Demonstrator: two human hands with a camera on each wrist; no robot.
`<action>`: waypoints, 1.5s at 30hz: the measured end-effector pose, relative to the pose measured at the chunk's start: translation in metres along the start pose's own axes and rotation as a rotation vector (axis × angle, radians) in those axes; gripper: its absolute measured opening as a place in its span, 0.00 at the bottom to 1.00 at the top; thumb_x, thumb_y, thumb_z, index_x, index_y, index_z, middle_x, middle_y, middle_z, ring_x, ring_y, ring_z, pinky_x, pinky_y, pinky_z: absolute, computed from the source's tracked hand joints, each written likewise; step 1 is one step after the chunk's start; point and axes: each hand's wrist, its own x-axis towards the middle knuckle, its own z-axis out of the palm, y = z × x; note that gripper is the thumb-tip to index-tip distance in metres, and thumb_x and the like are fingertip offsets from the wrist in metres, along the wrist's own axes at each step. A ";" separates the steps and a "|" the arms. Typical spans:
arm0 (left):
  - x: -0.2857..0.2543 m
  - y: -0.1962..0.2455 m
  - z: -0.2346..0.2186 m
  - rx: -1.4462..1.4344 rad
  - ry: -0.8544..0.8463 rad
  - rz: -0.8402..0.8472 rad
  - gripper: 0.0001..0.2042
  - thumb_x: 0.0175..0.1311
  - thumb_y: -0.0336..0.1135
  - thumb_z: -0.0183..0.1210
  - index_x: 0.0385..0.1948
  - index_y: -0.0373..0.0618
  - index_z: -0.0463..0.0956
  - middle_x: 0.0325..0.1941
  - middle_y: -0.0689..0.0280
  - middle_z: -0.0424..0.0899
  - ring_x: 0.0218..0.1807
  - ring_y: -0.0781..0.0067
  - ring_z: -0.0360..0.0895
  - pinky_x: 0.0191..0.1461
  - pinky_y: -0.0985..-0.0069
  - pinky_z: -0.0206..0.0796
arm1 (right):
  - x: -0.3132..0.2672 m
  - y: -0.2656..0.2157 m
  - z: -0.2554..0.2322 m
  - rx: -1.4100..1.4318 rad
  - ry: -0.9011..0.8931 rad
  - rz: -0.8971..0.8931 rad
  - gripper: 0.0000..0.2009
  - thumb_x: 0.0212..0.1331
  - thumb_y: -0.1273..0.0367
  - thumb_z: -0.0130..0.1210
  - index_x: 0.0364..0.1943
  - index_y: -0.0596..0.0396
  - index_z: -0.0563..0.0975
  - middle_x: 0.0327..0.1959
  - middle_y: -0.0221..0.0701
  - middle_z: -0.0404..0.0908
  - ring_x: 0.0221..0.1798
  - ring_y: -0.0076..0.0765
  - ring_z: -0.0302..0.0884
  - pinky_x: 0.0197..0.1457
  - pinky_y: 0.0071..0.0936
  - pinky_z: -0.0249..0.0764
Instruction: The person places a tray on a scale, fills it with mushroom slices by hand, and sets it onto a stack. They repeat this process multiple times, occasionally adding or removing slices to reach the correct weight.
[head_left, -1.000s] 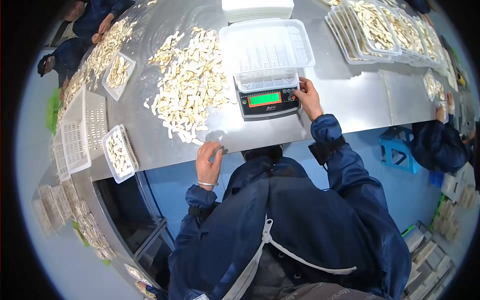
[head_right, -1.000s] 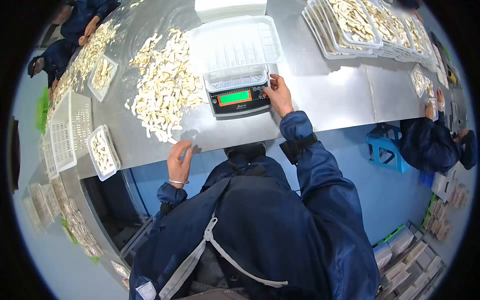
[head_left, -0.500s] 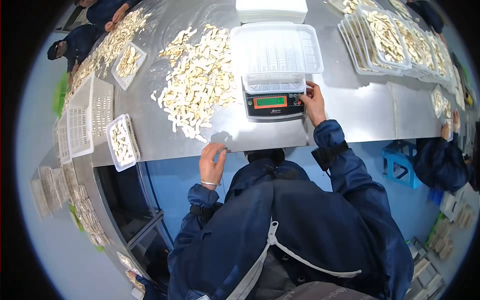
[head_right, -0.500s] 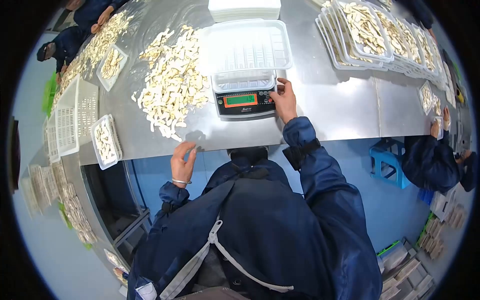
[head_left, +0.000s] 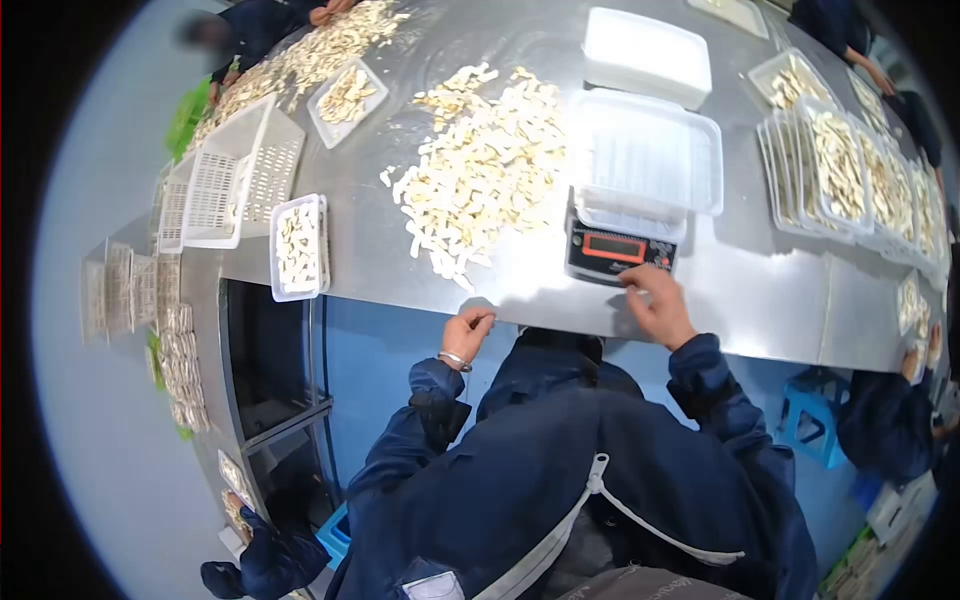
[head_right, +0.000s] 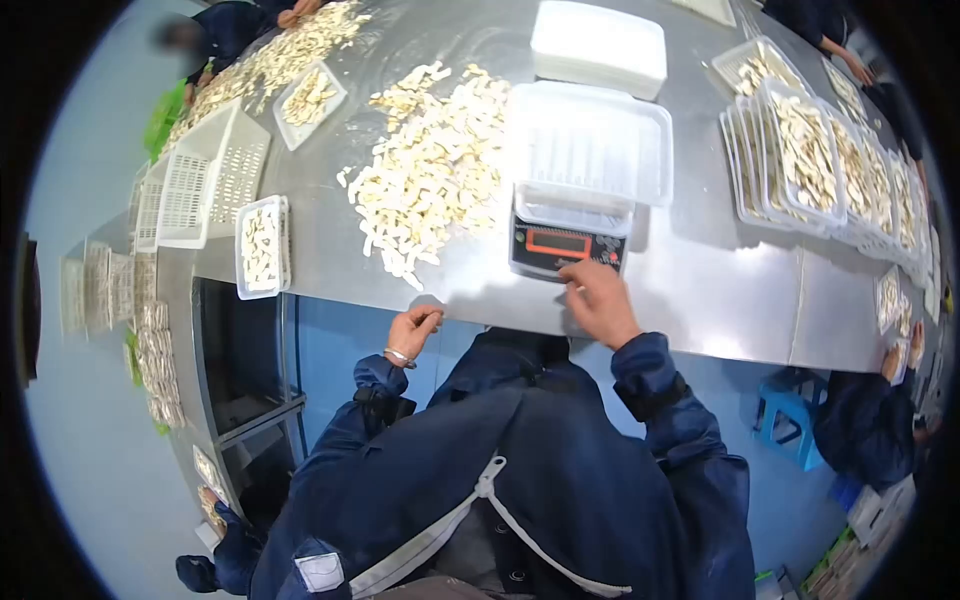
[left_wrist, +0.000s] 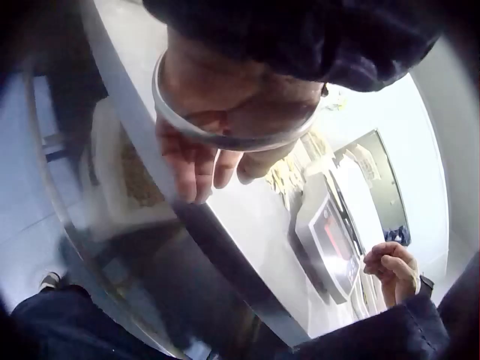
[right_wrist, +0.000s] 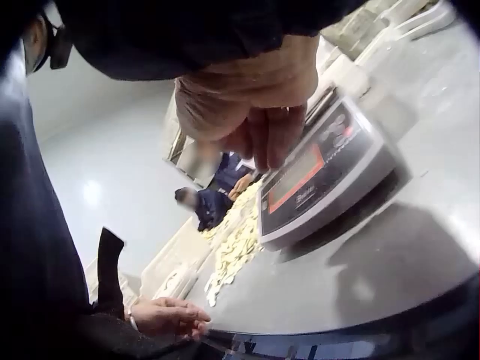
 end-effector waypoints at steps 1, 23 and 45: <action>0.006 0.000 -0.002 -0.020 -0.022 -0.007 0.11 0.65 0.33 0.57 0.43 0.34 0.79 0.34 0.63 0.83 0.35 0.75 0.80 0.40 0.79 0.72 | 0.009 -0.005 0.009 -0.018 -0.073 -0.082 0.10 0.52 0.75 0.53 0.40 0.57 0.77 0.37 0.39 0.78 0.39 0.49 0.76 0.46 0.39 0.72; 0.160 0.141 -0.159 0.206 -0.240 0.415 0.09 0.61 0.36 0.59 0.35 0.40 0.80 0.29 0.64 0.83 0.33 0.75 0.79 0.38 0.78 0.70 | 0.154 -0.058 0.179 -0.137 -0.261 0.158 0.20 0.45 0.70 0.51 0.47 0.54 0.78 0.42 0.41 0.79 0.49 0.51 0.75 0.49 0.42 0.71; 0.184 0.157 -0.062 -0.247 -0.774 0.189 0.27 0.69 0.34 0.51 0.68 0.40 0.55 0.62 0.53 0.70 0.62 0.70 0.69 0.60 0.76 0.64 | 0.128 -0.080 0.143 -0.260 -0.325 0.293 0.04 0.50 0.72 0.52 0.28 0.58 0.74 0.30 0.39 0.76 0.39 0.50 0.74 0.42 0.44 0.70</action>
